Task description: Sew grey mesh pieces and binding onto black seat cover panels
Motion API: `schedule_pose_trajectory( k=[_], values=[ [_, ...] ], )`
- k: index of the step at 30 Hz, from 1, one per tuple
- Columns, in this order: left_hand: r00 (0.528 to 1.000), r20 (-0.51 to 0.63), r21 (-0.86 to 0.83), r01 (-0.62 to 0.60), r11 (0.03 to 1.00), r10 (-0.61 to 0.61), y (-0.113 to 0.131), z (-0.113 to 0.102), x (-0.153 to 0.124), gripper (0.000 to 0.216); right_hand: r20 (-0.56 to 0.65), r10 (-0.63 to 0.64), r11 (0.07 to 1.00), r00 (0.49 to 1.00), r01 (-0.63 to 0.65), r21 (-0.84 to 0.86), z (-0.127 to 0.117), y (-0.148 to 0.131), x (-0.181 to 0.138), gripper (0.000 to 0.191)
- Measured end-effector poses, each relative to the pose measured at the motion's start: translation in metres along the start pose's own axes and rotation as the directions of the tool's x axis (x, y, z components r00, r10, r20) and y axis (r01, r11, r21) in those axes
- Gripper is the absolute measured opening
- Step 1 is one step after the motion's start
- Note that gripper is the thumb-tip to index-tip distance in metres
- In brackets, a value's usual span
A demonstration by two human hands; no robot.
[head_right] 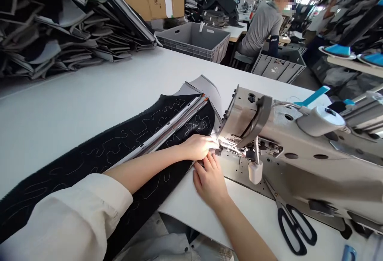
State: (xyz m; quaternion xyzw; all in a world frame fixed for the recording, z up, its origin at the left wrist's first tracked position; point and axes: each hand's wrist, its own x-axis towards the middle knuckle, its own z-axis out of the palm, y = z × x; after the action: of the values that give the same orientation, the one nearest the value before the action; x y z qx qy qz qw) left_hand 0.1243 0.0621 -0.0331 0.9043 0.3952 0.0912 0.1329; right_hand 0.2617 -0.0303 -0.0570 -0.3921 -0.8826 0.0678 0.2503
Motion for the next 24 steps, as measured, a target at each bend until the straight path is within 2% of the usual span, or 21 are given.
schedule_pose_trajectory(
  k=[3, 5, 8, 13, 18, 21, 24],
  values=[
    [0.998, -0.064, 0.01, -0.011, 1.0, 0.012, 0.0, 0.006, -0.002, 0.034, -0.105, -0.059, 0.996, 0.993, 0.065, 0.057, -0.001, 0.0, -0.005, 0.027],
    [0.994, -0.101, 0.022, -0.038, 0.999, 0.04, -0.001, 0.007, -0.002, 0.026, -0.123, -0.106, 0.993, 0.987, 0.111, 0.034, -0.002, 0.0, -0.008, 0.027],
    [0.988, -0.151, 0.003, -0.029, 1.0, 0.029, -0.005, 0.007, 0.0, 0.025, -0.053, -0.121, 0.992, 0.991, 0.119, -0.028, -0.004, -0.001, -0.011, 0.028],
    [0.976, -0.186, -0.062, 0.105, 0.993, -0.115, -0.01, 0.006, 0.008, 0.027, 0.055, -0.037, 0.996, 0.998, 0.042, -0.084, -0.001, -0.001, -0.014, 0.029],
    [0.976, -0.178, -0.033, 0.123, 0.992, -0.127, -0.005, 0.0, 0.01, 0.025, 0.014, 0.008, 0.992, 1.0, -0.006, -0.124, 0.001, -0.006, -0.012, 0.029],
    [0.983, -0.145, 0.018, 0.117, 0.993, -0.113, 0.001, -0.001, -0.012, 0.021, 0.018, -0.022, 0.996, 1.0, 0.023, -0.088, -0.004, -0.007, -0.014, 0.029],
    [0.995, -0.076, 0.049, 0.071, 0.996, -0.067, 0.011, -0.002, -0.065, 0.018, 0.073, -0.134, 0.991, 0.988, 0.136, -0.013, -0.01, -0.005, -0.017, 0.03]
  ],
)
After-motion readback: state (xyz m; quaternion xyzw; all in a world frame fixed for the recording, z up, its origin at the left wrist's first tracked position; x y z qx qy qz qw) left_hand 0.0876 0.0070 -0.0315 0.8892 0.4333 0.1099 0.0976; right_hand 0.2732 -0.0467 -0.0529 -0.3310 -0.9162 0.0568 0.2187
